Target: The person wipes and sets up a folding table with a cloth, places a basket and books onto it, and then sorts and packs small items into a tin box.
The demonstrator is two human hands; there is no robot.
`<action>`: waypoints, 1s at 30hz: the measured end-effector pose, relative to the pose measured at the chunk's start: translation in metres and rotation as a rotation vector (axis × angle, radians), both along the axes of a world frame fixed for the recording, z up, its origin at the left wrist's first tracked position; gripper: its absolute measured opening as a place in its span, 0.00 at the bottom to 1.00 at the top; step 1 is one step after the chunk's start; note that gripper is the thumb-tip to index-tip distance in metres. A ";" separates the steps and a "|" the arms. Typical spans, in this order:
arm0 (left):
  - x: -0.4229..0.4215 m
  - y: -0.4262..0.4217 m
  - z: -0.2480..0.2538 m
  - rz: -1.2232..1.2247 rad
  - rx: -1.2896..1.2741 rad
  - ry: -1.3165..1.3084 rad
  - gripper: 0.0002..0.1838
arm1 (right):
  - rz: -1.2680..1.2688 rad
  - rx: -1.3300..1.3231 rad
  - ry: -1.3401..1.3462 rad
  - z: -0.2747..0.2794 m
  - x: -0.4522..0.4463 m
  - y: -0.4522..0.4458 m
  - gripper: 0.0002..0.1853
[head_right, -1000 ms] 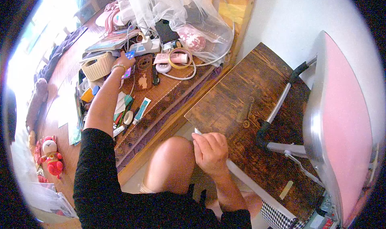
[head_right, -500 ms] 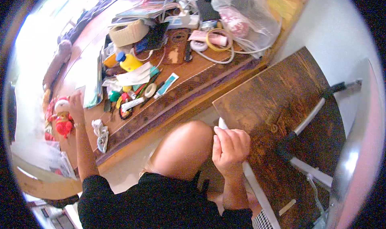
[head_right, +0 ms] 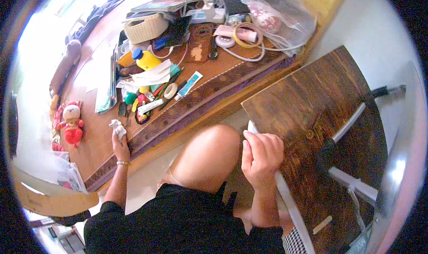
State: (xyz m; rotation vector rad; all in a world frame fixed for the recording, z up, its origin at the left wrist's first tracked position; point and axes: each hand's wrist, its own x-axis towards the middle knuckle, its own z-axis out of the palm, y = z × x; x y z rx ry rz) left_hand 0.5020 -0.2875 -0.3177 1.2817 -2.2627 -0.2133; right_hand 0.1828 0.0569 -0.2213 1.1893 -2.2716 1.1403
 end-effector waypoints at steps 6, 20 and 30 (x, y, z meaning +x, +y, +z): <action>-0.028 0.081 0.004 -0.327 0.077 0.117 0.23 | -0.027 -0.028 0.046 -0.005 0.001 0.006 0.09; -0.297 0.232 0.077 -1.270 0.183 0.246 0.19 | -0.085 -0.031 -0.175 0.047 0.054 0.100 0.09; -0.235 0.369 0.102 -1.833 1.681 0.403 0.34 | -0.612 -0.302 -0.256 -0.005 0.126 0.170 0.25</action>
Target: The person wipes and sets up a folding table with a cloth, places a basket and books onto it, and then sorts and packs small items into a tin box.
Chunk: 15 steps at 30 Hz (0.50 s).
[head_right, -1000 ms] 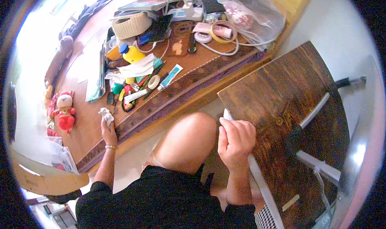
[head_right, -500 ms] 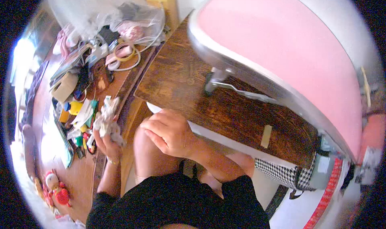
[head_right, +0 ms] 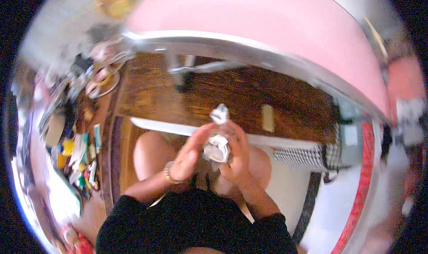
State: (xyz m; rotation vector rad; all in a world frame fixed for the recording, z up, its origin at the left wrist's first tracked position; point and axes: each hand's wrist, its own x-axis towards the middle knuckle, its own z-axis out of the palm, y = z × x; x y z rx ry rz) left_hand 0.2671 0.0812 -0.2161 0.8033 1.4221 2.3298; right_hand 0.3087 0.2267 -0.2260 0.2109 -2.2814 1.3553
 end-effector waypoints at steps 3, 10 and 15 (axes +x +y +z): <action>-0.005 -0.028 -0.002 0.032 -0.505 0.365 0.30 | -0.158 -0.502 -0.450 -0.006 0.025 0.031 0.20; -0.095 -0.141 -0.002 1.207 -0.421 0.226 0.20 | 0.064 -1.184 0.417 -0.022 0.079 0.172 0.34; -0.111 -0.190 -0.074 0.766 -0.227 -0.247 0.23 | -0.560 -1.284 0.299 -0.037 0.109 0.238 0.26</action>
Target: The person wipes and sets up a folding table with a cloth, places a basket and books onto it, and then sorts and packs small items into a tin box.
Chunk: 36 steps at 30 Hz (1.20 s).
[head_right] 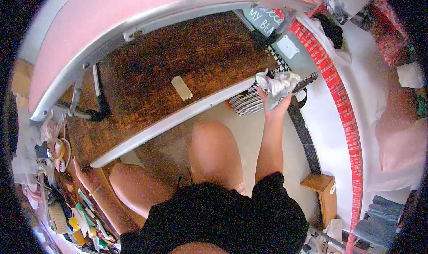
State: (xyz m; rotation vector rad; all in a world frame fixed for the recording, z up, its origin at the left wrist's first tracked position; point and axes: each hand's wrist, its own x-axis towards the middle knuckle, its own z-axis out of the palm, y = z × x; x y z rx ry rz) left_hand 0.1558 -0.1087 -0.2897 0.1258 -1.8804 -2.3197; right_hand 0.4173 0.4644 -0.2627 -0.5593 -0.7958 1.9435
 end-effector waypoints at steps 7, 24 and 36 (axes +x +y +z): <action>0.001 0.013 0.007 0.010 0.653 -0.223 0.24 | -0.040 0.270 -0.388 -0.016 -0.027 0.014 0.16; 0.017 0.078 0.008 0.186 0.442 -0.229 0.29 | 0.223 -0.181 -0.168 -0.056 -0.027 0.015 0.14; 0.022 0.100 0.009 0.280 0.455 -0.145 0.29 | -0.059 -0.164 -0.113 -0.056 -0.038 0.023 0.09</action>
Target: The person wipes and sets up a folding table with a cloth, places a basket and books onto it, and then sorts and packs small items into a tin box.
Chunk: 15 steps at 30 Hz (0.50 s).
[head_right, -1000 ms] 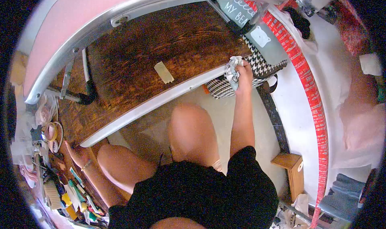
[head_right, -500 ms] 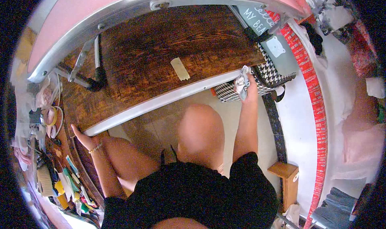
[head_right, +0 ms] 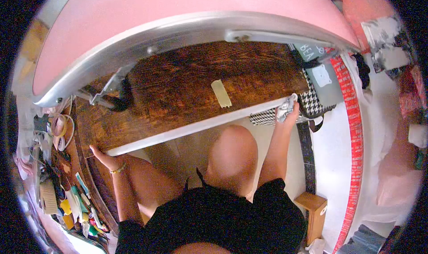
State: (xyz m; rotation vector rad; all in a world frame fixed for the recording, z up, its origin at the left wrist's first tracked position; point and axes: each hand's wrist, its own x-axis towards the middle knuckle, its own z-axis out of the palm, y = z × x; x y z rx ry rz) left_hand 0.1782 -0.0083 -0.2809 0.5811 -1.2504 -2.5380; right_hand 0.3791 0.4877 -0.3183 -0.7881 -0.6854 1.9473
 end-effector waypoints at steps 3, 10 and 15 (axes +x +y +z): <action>0.000 -0.004 -0.011 0.050 -0.031 -0.010 0.26 | 0.073 0.007 -0.041 0.005 0.004 -0.002 0.10; 0.003 -0.010 -0.012 -0.098 0.010 -0.017 0.25 | 0.192 0.384 -0.406 0.028 0.047 -0.002 0.28; -0.001 -0.019 -0.028 0.057 0.095 0.131 0.17 | 0.141 0.404 -0.368 0.007 0.062 0.033 0.18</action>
